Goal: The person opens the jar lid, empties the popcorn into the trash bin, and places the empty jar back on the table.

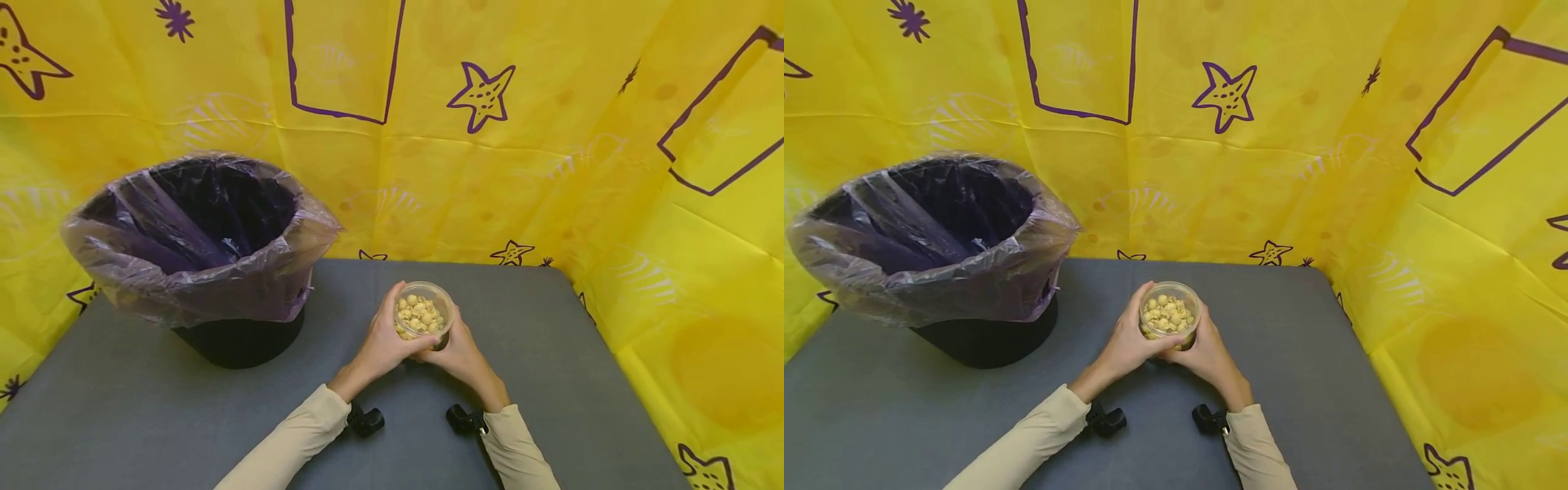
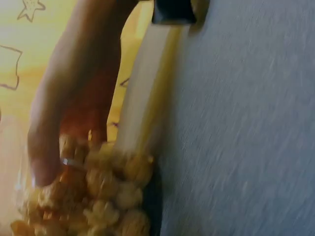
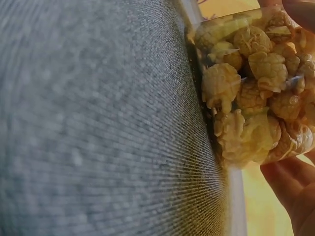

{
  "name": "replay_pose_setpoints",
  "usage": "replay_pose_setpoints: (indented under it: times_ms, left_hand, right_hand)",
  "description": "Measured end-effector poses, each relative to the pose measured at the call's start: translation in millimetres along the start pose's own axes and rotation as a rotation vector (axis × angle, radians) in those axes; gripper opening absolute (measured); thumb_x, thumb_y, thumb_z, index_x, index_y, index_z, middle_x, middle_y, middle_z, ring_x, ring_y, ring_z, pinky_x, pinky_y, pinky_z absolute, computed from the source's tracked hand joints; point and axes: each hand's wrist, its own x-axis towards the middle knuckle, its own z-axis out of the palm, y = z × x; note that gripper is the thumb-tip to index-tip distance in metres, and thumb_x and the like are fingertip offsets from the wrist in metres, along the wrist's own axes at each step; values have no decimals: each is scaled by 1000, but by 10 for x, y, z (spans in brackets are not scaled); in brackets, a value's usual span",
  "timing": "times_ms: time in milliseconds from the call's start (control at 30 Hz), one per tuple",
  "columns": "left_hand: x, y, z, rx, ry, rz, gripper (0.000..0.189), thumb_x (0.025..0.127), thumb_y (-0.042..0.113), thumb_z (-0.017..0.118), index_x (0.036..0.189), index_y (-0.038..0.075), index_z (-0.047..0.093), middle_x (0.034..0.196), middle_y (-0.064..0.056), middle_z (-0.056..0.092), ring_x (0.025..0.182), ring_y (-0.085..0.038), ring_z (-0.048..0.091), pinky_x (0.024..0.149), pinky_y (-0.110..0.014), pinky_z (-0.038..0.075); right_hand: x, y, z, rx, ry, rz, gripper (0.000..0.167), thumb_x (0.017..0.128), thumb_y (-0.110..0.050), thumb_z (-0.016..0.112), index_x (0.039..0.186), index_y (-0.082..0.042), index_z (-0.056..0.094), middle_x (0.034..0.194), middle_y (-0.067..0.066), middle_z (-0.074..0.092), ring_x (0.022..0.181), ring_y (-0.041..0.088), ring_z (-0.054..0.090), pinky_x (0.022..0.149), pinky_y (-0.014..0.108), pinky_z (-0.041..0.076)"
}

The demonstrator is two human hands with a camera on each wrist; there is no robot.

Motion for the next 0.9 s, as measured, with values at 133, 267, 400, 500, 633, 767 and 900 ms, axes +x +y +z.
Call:
replay_pose_setpoints:
  times_ms: [133,267,400,500,633,767,900]
  left_hand:
    - [64,-57,-136,5,-95,-13,110,70,41,89,156,30,23,158,-1,35,141,-28,39,111,-59,34]
    - [163,-118,-230,27,-183,35,110,70,35,90,157,26,23,155,-6,40,138,-27,43,111,-58,34]
    - [221,-144,-240,35,-228,60,108,70,32,90,156,23,25,151,-13,45,134,-28,48,109,-56,37]
    - [219,-147,-210,27,-218,50,106,71,31,89,155,22,26,151,-13,45,133,-27,48,109,-55,38]
    - [173,-131,-144,29,-158,32,105,71,32,89,155,22,27,151,-9,44,133,-27,47,109,-55,37]
    - [107,-102,-48,25,-65,29,106,70,33,89,154,21,27,151,-8,44,132,-28,47,108,-55,38]
    - [32,-56,85,-4,46,18,109,70,35,89,156,18,24,152,-10,41,134,-29,46,108,-54,38]
  right_hand:
    - [8,0,20,6,-14,7,112,68,-28,92,155,-16,22,150,11,42,135,29,45,110,54,37]
    - [4,-5,22,31,-15,11,112,68,-28,92,155,-18,22,149,11,44,133,29,46,110,56,35]
    - [-3,2,20,26,-8,26,111,67,-28,93,154,-17,24,148,10,45,132,28,47,110,55,35]
    - [-1,-2,24,5,1,26,111,67,-29,93,154,-15,24,148,10,46,132,28,47,110,53,36]
    - [1,-9,29,-34,30,15,110,67,-28,92,153,-10,26,147,14,46,132,30,47,109,54,37]
    - [-3,-5,28,-52,50,7,108,65,-25,91,152,-9,28,146,16,48,133,32,48,109,54,38]
    - [-4,9,19,-51,55,-4,106,66,-21,91,151,-7,29,146,19,48,133,34,48,109,55,39]
